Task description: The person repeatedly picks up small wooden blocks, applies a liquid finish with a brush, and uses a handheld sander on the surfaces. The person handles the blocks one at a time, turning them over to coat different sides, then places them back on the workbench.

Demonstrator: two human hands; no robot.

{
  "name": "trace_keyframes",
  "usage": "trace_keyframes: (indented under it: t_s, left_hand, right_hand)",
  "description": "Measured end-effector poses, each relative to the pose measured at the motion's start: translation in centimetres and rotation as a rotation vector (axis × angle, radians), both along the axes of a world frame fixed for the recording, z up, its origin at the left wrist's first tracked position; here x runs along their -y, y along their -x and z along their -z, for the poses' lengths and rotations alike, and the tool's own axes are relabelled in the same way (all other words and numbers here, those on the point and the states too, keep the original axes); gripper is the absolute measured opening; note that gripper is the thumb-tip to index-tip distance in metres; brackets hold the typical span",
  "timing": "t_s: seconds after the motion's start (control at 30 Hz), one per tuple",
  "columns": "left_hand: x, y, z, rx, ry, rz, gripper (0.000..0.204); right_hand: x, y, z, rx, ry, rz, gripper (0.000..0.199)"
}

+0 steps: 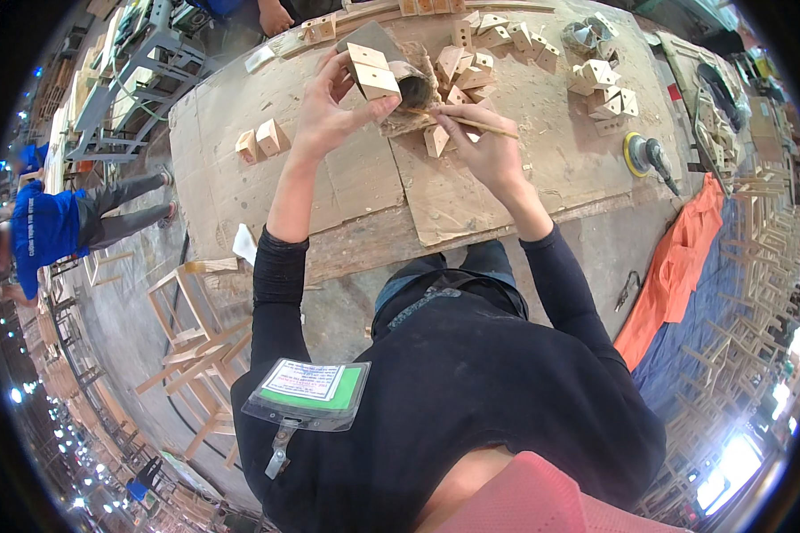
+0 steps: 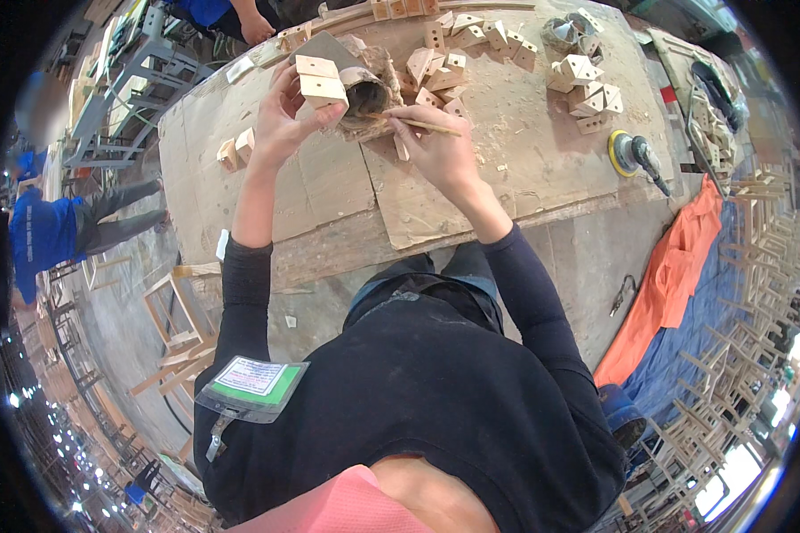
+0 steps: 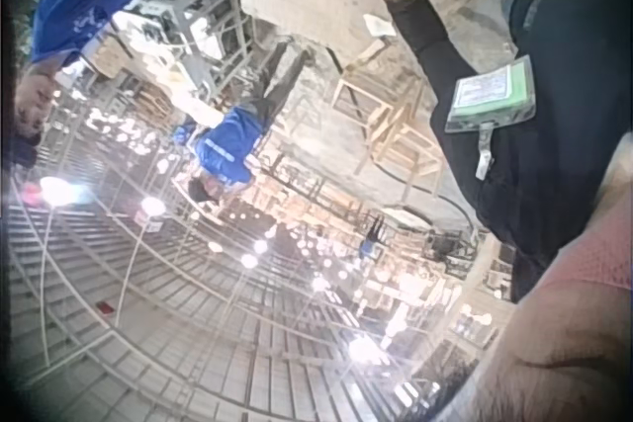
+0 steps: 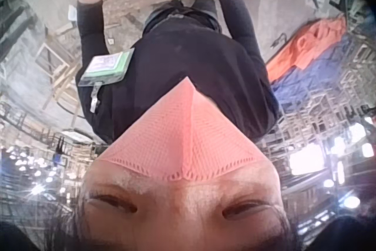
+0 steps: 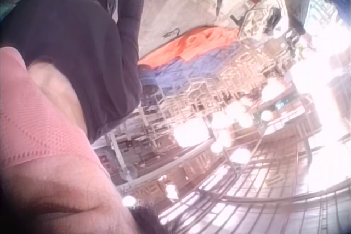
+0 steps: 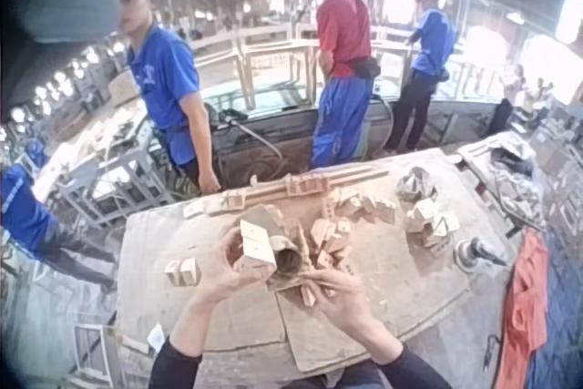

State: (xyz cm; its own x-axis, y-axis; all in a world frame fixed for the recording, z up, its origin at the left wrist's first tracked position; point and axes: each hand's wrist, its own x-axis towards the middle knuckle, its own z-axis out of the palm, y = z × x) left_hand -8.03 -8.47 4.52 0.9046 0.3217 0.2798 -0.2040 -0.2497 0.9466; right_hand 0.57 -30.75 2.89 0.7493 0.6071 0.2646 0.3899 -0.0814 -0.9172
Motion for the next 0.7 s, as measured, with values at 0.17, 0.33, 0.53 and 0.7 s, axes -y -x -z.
trace_keyframes:
  t_s: [0.17,0.33,0.53,0.7]
  left_hand:
    - [0.0,-0.2,0.1,0.007,-0.041,-0.012,0.075]
    - [0.2,0.0,0.3,-0.014,-0.010,-0.025,0.075]
    - [0.4,-0.1,-0.1,0.024,-0.022,-0.009,0.073]
    - [0.4,-0.1,-0.1,0.026,-0.010,-0.008,0.071]
  right_hand:
    - [-0.1,0.1,-0.3,0.059,-0.016,0.048,0.014]
    - [0.3,0.5,-0.1,0.111,0.019,0.058,0.013]
    - [0.3,0.3,-0.2,0.314,0.009,0.099,0.014]
    - [0.2,1.1,0.0,0.243,0.007,0.102,0.014]
